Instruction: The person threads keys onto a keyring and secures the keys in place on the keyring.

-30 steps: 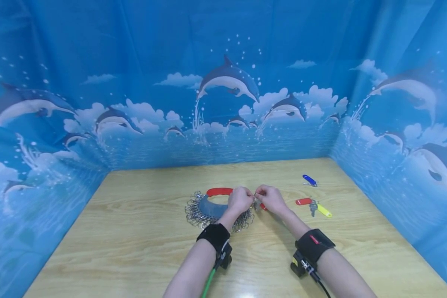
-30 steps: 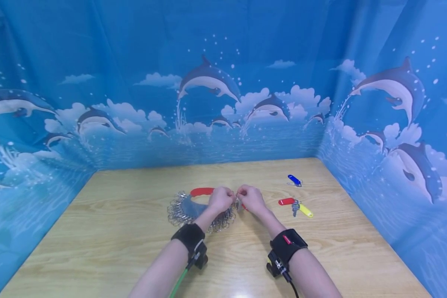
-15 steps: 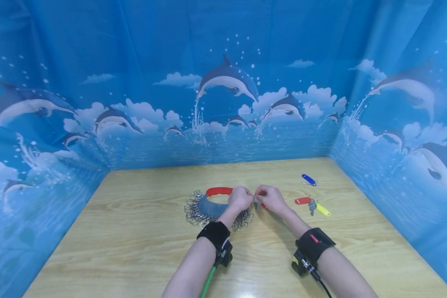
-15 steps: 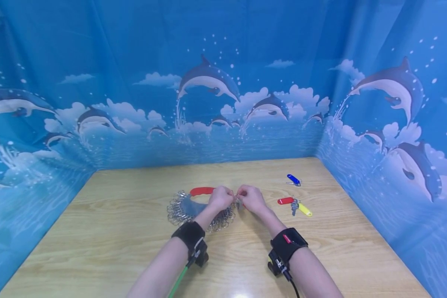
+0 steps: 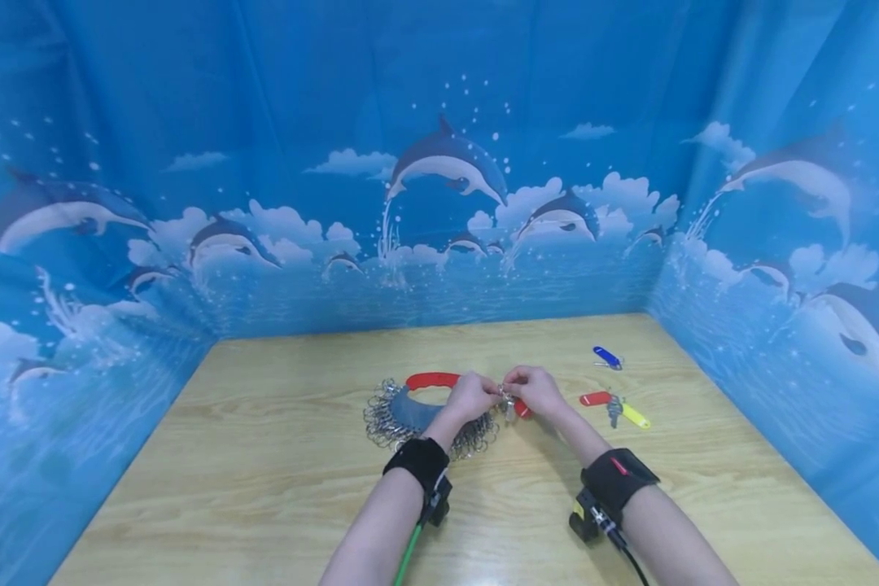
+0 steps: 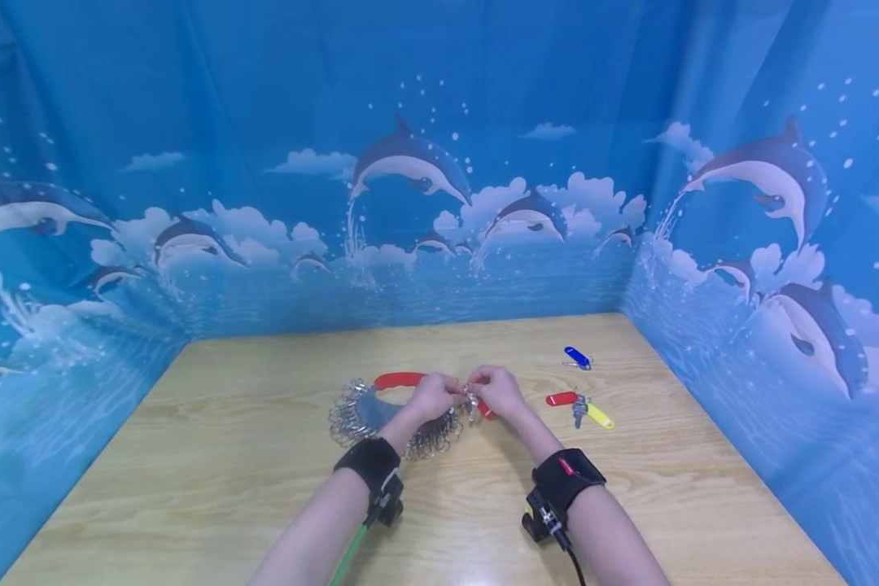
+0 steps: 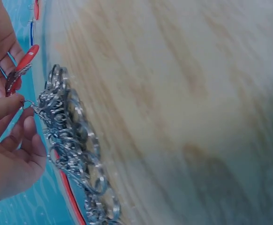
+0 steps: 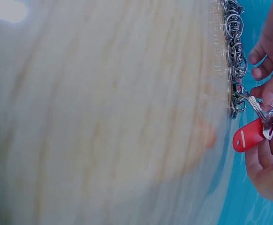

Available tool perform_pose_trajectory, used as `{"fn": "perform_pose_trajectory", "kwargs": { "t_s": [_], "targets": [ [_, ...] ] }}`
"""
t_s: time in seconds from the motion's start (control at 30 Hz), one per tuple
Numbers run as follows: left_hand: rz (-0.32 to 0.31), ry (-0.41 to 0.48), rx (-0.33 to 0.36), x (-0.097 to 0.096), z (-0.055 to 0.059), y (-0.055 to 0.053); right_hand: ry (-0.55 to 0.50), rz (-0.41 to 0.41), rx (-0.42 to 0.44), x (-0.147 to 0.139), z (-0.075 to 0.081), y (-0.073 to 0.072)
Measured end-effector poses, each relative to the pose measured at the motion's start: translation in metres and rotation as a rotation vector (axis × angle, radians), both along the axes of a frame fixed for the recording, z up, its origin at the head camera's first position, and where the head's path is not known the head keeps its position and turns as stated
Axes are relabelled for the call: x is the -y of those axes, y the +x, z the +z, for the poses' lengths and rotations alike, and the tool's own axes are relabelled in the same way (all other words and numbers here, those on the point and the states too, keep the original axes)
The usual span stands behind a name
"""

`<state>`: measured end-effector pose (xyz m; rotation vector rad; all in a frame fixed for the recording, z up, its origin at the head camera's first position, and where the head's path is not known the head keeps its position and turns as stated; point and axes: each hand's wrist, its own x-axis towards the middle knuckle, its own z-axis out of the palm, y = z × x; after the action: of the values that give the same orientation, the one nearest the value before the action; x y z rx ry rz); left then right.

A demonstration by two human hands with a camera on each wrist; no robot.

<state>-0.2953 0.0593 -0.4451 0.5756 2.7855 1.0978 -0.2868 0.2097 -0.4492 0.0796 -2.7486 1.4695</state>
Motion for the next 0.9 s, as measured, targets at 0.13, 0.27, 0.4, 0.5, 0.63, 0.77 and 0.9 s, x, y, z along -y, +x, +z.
{"fn": "perform_pose_trajectory", "kwargs": {
  "t_s": [0.13, 0.27, 0.4, 0.5, 0.63, 0.77, 0.9],
  "targets": [
    [0.009, -0.019, -0.001, -0.0001, -0.0019, 0.0000, 0.003, 0.002, 0.009, 0.0003, -0.0003, 0.0016],
    [0.030, -0.034, -0.027, -0.0019, 0.0013, 0.0007, 0.005, 0.001, -0.006, 0.0013, 0.0009, 0.0034],
    [0.049, -0.047, -0.035, -0.0036, 0.0045, 0.0009, 0.023, 0.010, -0.047, 0.0032, 0.0020, 0.0035],
    [0.055, -0.049, -0.028, -0.0040, 0.0057, 0.0007, 0.055, 0.011, -0.094, 0.0045, 0.0023, 0.0038],
    [0.063, -0.045, -0.012, -0.0035, 0.0071, 0.0010, 0.083, 0.013, -0.139, 0.0054, 0.0015, 0.0044],
    [0.068, -0.027, 0.007, -0.0038, 0.0080, 0.0011, 0.091, 0.016, -0.152, 0.0056, 0.0007, 0.0044],
    [0.059, -0.005, 0.016, -0.0046, 0.0063, 0.0011, 0.098, 0.021, -0.151, 0.0054, 0.0011, 0.0057]
  ]
}}
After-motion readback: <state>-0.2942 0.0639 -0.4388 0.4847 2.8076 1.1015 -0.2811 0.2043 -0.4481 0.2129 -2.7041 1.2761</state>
